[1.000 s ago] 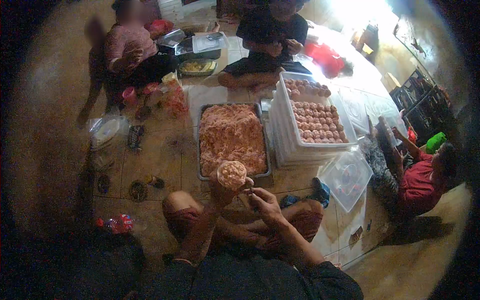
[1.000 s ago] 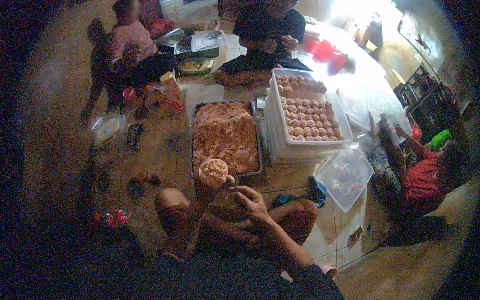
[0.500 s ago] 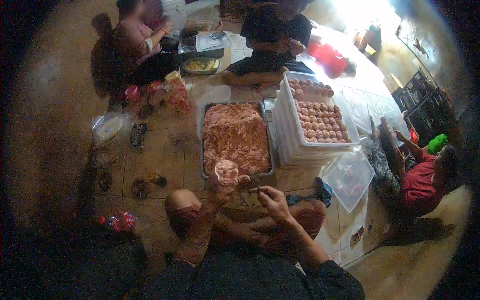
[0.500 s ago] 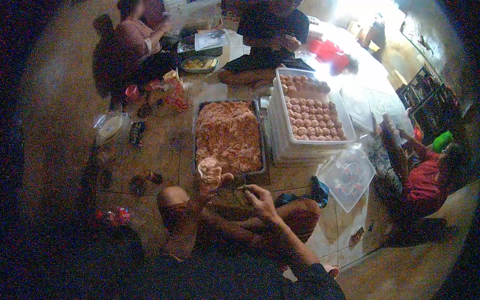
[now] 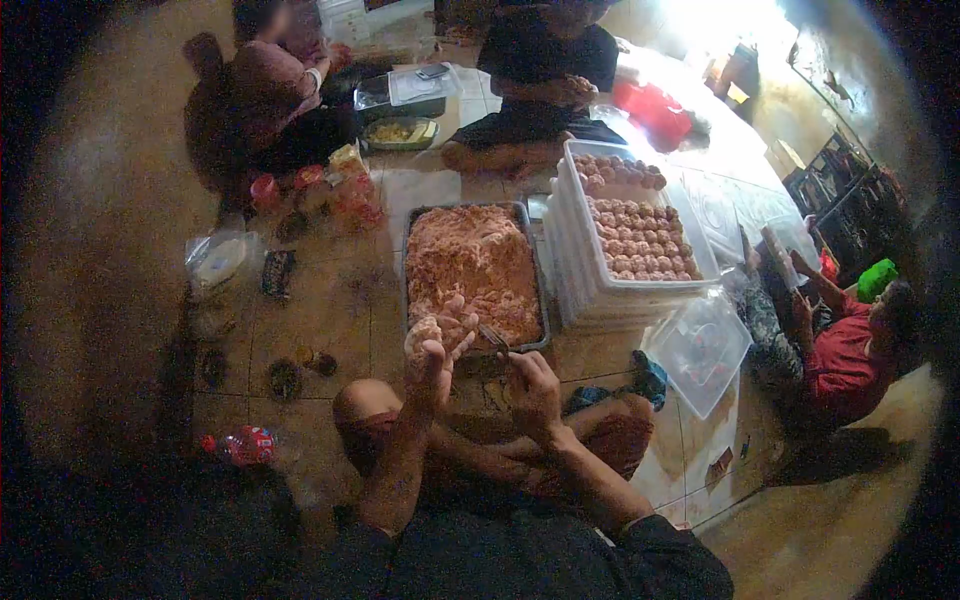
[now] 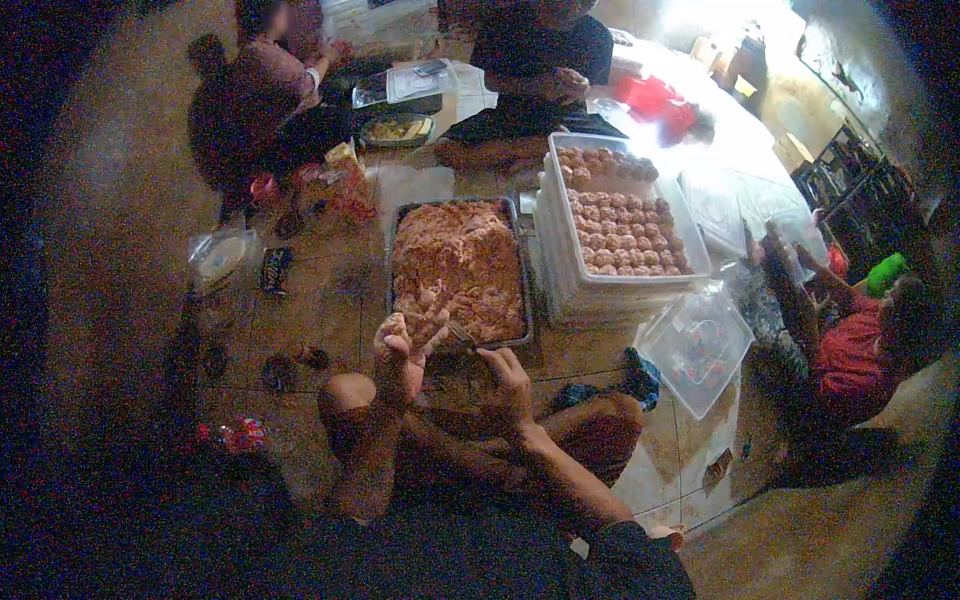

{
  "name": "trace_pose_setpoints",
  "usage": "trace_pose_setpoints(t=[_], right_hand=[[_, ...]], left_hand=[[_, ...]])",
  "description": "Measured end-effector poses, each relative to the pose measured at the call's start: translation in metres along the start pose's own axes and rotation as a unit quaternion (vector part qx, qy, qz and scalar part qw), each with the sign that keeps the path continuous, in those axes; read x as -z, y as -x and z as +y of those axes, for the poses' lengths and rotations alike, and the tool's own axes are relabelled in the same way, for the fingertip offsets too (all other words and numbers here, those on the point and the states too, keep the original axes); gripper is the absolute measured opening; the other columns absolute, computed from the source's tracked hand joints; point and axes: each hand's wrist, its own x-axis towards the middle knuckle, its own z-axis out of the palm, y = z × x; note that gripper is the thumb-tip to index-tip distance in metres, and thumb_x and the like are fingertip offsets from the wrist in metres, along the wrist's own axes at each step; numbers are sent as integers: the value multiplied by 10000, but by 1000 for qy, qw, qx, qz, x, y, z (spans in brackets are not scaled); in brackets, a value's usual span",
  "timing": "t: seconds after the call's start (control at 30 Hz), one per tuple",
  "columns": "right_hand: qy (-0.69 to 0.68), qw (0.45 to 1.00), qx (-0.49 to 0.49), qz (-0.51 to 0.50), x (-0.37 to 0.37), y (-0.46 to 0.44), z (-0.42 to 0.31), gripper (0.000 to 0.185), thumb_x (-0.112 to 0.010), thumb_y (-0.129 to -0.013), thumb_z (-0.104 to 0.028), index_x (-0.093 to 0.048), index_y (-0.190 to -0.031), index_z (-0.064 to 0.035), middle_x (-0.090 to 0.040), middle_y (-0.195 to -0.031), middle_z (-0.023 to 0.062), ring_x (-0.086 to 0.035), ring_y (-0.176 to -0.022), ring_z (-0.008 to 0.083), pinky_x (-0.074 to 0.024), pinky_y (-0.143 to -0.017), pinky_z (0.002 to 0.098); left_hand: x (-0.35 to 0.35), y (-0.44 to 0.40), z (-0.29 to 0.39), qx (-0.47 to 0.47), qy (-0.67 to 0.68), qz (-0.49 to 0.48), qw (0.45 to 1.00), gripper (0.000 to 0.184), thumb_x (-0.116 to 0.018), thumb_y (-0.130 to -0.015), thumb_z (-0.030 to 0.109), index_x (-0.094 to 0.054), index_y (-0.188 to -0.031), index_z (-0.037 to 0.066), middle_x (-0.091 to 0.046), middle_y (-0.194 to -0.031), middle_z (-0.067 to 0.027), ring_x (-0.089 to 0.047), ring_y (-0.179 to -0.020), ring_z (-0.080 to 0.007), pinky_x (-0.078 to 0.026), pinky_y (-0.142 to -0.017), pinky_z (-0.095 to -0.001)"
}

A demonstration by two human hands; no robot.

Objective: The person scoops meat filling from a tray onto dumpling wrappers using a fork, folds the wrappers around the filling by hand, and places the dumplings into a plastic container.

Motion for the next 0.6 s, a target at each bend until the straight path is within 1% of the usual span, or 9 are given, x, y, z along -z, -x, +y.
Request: trace_pose_setpoints(t=[0.1, 0.2, 0.27, 0.3, 0.33, 0.37, 0.43, 0.5, 0.6], right_hand=[[81, 996, 21, 10, -5, -15, 5, 188, -581, -946, -38, -669, -1109, -5, -561, -826, 131, -575, -718, 251, -472, -677, 326], [142, 990, 5, 17, -10, -12, 45, 205, -558, -967, -95, -665, -1115, -2, -575, -828, 138, -599, -732, 277, -489, -698, 379], [149, 989, -6, 15, -23, -8, 90, 224, -544, -985, -134, -664, -1120, 0, -592, -829, 138, -610, -739, 283, -495, -709, 407], [96, 994, -46, 11, -33, 5, 114, 226, -589, -957, -143, -676, -1125, -20, -649, -920, 156, -646, -836, 306, -513, -763, 388], [43, 995, -89, 6, -38, 14, 124, 238, -634, -928, -151, -689, -1131, -40, -706, -1010, 174, -683, -933, 328, -531, -816, 370], [42, 995, -90, 4, -32, 15, 106, 238, -634, -928, -151, -689, -1131, -40, -706, -1010, 174, -683, -933, 328, -531, -816, 370], [-90, 982, -157, -60, -9, 7, 46, 295, -529, -1030, -237, -693, -1104, -3, -652, -878, 45, -594, -772, 177, -489, -703, 350], [-141, 963, -202, -105, -6, 17, 48, 293, -535, -1029, -239, -688, -1119, -6, -644, -885, 29, -578, -768, 144, -480, -693, 315], [-231, 925, -256, -160, -7, 32, 47, 271, -544, -1028, -223, -679, -1144, -19, -634, -904, 2, -556, -766, 97, -467, -687, 268]], left_hand=[[-1, 1, -3, -18, -23, -32, 999, 502, -621, -978, 425, -543, -1239, 4, -411, -1517, -221, -540, -1297, -344, -452, -1065, -530], [17, 8, -3, 129, 135, -23, 982, 458, -611, -995, 372, -531, -1250, 1, -423, -1505, -207, -582, -1229, -303, -504, -1024, -459], [39, 13, -19, -17, -25, -19, 999, 431, -597, -1007, 329, -524, -1274, -1, -493, -1437, -181, -611, -1157, -265, -533, -983, -399], [56, 18, -30, -66, -79, -12, 995, 423, -592, -1011, 315, -522, -1282, -1, -516, -1415, -173, -621, -1133, -253, -543, -969, -378], [94, 33, -59, -31, -8, 2, 999, 411, -595, -1009, 297, -525, -1287, 3, -555, -1353, -150, -627, -1099, -236, -549, -957, -370], [114, 42, -74, 5, 64, 16, 998, 400, -598, -1006, 279, -528, -1292, 7, -594, -1291, -128, -634, -1066, -220, -554, -944, -363], [40, 23, -14, 61, 57, 47, 995, 388, -601, -1002, 250, -530, -1298, 9, -607, -1258, -120, -636, -1049, -217, -563, -919, -372], [18, 9, 8, 117, 49, 77, 989, 378, -604, -997, 221, -531, -1303, 11, -620, -1224, -111, -639, -1033, -214, -572, -894, -381], [47, 3, -4, 188, 12, -62, 980, 409, -603, -955, 419, -612, -1126, 47, -663, -1059, -87, -666, -944, -288, -522, -945, -534]])
